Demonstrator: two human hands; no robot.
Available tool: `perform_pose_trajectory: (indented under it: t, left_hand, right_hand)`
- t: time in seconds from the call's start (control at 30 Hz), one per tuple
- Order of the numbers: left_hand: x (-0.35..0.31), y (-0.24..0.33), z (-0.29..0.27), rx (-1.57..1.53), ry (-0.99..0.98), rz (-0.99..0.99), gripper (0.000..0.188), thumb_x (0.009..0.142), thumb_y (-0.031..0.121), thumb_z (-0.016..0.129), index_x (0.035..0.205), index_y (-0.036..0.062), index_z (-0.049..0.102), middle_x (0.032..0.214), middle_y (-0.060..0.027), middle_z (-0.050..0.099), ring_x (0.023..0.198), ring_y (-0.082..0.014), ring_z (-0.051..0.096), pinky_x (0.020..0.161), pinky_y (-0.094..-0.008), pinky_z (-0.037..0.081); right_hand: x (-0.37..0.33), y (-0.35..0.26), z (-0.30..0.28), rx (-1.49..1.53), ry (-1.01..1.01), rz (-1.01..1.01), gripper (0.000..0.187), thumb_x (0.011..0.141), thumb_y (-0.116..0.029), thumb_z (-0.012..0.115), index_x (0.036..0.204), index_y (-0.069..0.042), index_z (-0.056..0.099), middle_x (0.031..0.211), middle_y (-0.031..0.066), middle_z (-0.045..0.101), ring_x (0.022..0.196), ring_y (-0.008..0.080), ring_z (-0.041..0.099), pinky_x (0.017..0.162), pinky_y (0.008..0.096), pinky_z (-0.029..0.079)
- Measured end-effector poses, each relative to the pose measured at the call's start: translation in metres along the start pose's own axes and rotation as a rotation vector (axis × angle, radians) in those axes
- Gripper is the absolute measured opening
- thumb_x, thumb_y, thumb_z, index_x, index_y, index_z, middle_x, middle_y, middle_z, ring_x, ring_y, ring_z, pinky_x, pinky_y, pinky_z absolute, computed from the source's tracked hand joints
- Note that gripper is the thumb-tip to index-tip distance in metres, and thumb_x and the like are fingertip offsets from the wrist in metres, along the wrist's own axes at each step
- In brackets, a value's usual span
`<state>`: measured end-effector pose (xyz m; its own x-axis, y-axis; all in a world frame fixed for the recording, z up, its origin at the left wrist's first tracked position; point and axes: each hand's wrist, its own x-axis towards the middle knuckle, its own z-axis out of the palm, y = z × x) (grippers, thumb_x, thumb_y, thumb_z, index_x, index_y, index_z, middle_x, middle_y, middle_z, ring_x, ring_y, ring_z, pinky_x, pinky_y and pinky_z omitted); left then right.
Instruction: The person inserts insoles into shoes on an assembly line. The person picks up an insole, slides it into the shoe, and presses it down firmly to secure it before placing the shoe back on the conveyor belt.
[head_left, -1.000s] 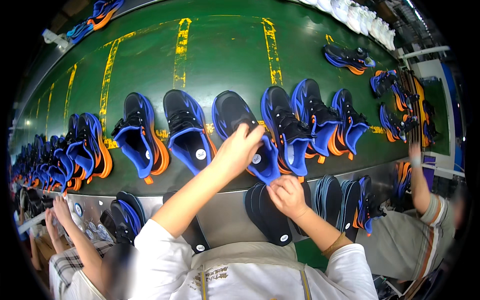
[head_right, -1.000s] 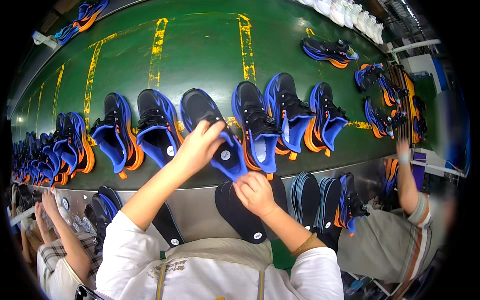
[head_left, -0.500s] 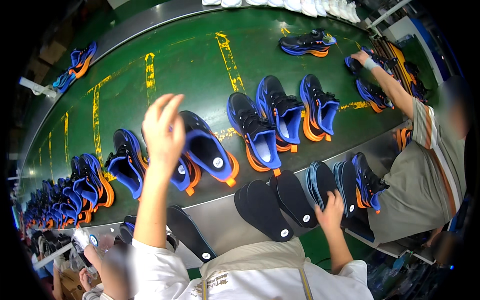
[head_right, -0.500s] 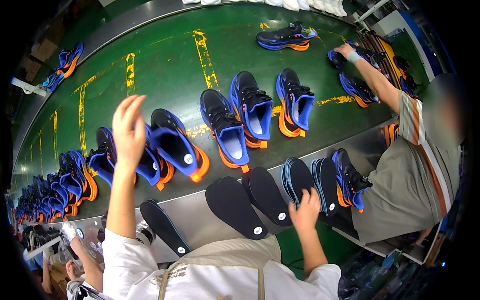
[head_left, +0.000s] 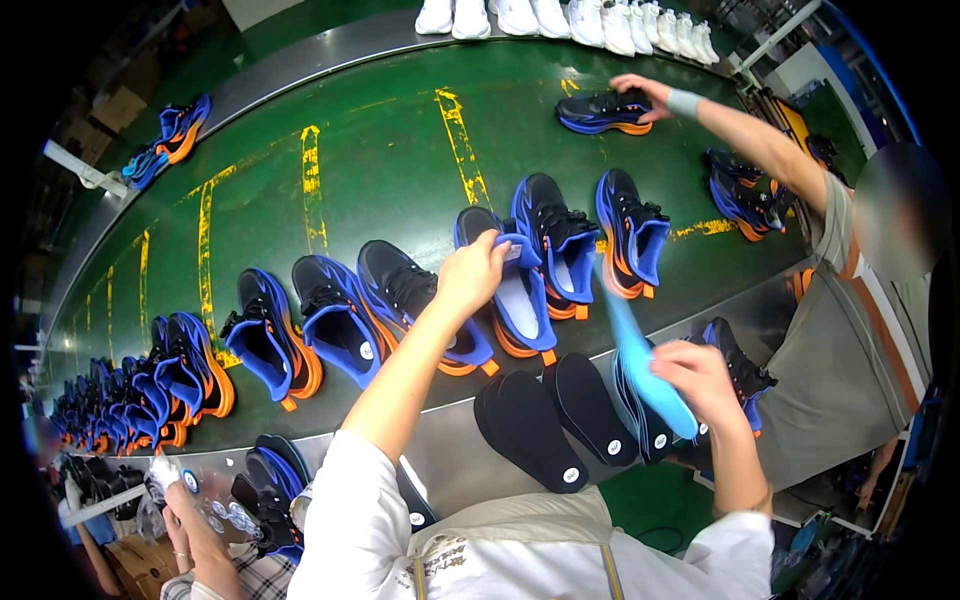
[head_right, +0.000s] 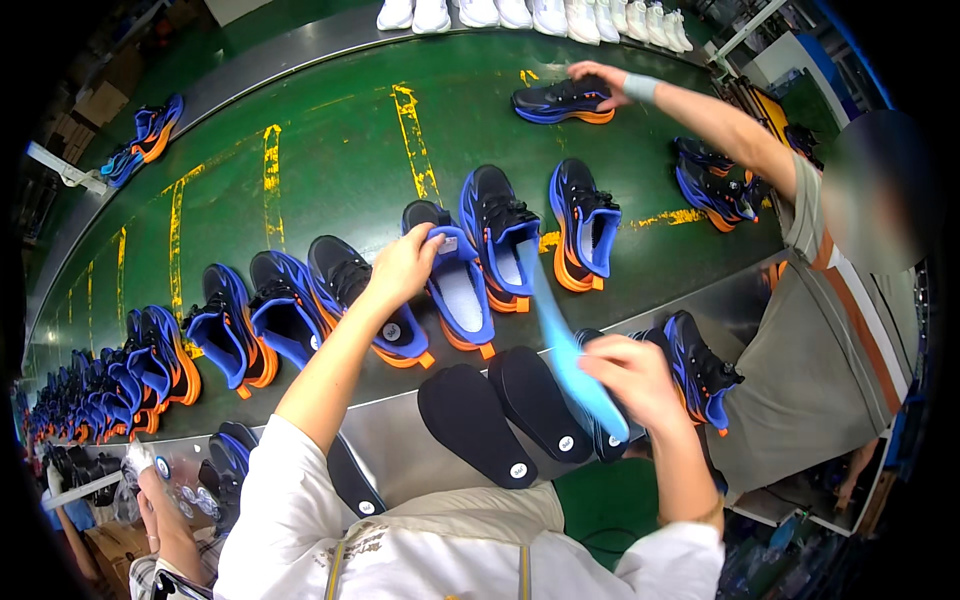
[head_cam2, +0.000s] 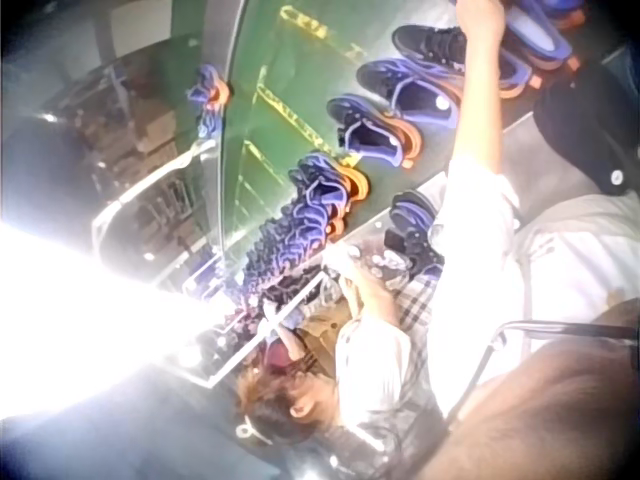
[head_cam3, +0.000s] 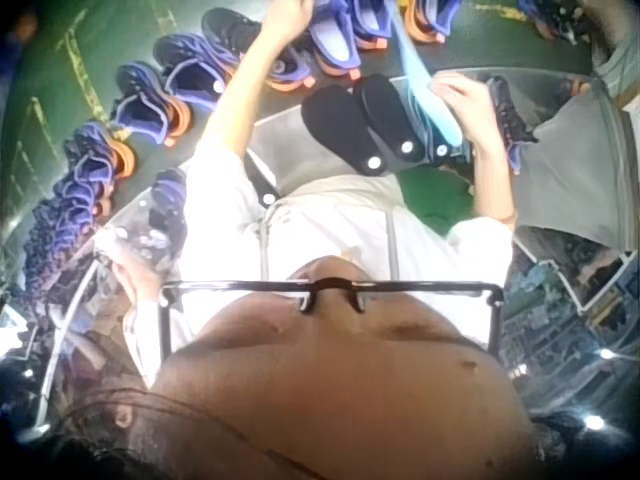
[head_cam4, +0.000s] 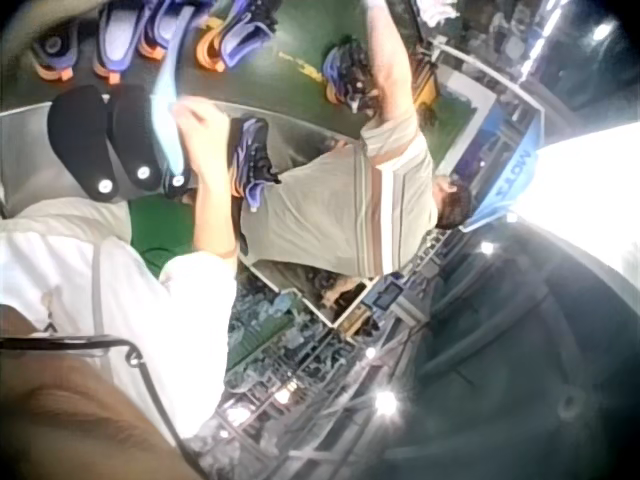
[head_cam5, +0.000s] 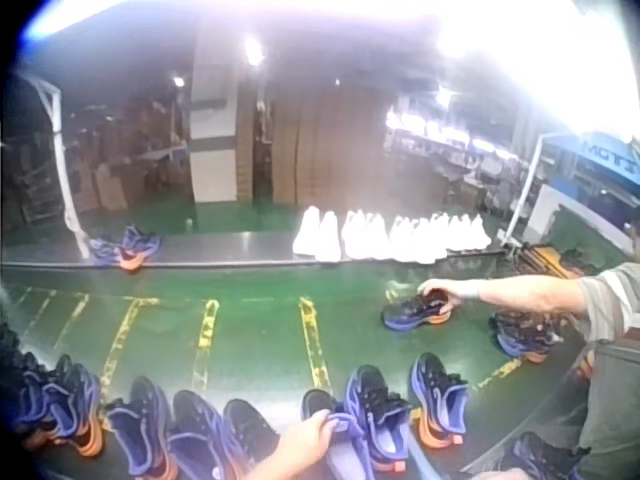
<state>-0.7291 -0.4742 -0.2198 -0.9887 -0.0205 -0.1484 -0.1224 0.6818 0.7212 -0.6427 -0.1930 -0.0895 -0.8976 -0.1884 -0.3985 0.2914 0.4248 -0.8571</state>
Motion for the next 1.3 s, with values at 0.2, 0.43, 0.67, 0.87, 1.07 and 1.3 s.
perform_pose_trajectory:
  t: [0.2,0.43,0.67,0.87,1.07,1.3]
  left_hand:
    - [-0.002,-0.013,0.003,-0.033,0.078,0.049,0.037,0.086,0.031,0.046,0.112,0.0056,0.053,0.094,-0.0232,0.060,0.090,-0.0397,0.057,0.080,-0.0454,0.044]
    - [0.005,-0.007,0.000,-0.022,0.008,0.078,0.040,0.083,0.034,0.052,0.114,0.0083,0.053,0.098,-0.0200,0.061,0.090,-0.0369,0.058,0.079,-0.0434,0.045]
    - [-0.013,-0.013,0.014,0.137,-0.035,0.040,0.034,0.079,0.040,0.051,0.093,0.0104,0.062,0.088,-0.0151,0.063,0.076,-0.0304,0.063,0.065,-0.0422,0.051]
    - [-0.006,0.017,0.025,-0.241,0.143,0.058,0.026,0.064,0.030,0.063,0.079,0.0093,0.064,0.075,-0.0148,0.063,0.076,-0.0311,0.061,0.069,-0.0413,0.047]
    - [0.006,0.016,0.041,-0.178,0.142,0.034,0.030,0.067,0.036,0.064,0.083,0.0105,0.064,0.079,-0.0119,0.064,0.081,-0.0296,0.061,0.070,-0.0405,0.045]
    - [0.024,0.000,0.051,-0.129,0.189,0.094,0.035,0.067,0.040,0.064,0.088,0.0129,0.065,0.087,-0.0111,0.064,0.086,-0.0286,0.060,0.073,-0.0395,0.046]
  right_hand:
    - [0.098,-0.002,0.086,-0.535,-0.277,-0.125,0.019,0.071,-0.018,0.062,0.071,0.001,0.066,0.057,0.0109,0.059,0.058,0.0116,0.058,0.055,0.0259,0.045]
    - [0.138,0.044,0.132,-1.138,-0.129,-0.544,0.017,0.074,-0.010,0.054,0.082,0.002,0.062,0.102,0.0220,0.048,0.094,0.0336,0.049,0.080,0.0392,0.045]
    - [0.132,-0.003,0.163,-1.143,-0.435,-0.593,0.029,0.075,-0.027,0.062,0.092,-0.004,0.062,0.093,0.0194,0.059,0.080,0.0319,0.059,0.071,0.0419,0.048]
    - [0.139,0.040,0.098,-1.240,-0.505,-0.774,0.021,0.078,-0.017,0.054,0.083,0.001,0.063,0.085,0.0238,0.060,0.079,0.0371,0.057,0.072,0.0419,0.047]
    - [0.175,0.073,0.104,-1.148,-0.119,-1.570,0.024,0.077,-0.016,0.053,0.069,0.006,0.060,0.068,0.0240,0.057,0.063,0.0375,0.054,0.064,0.0437,0.047]
    - [0.204,0.085,0.093,-1.511,-0.584,-0.744,0.028,0.082,-0.021,0.045,0.083,0.004,0.058,0.072,0.0204,0.063,0.064,0.0375,0.060,0.064,0.0422,0.050]
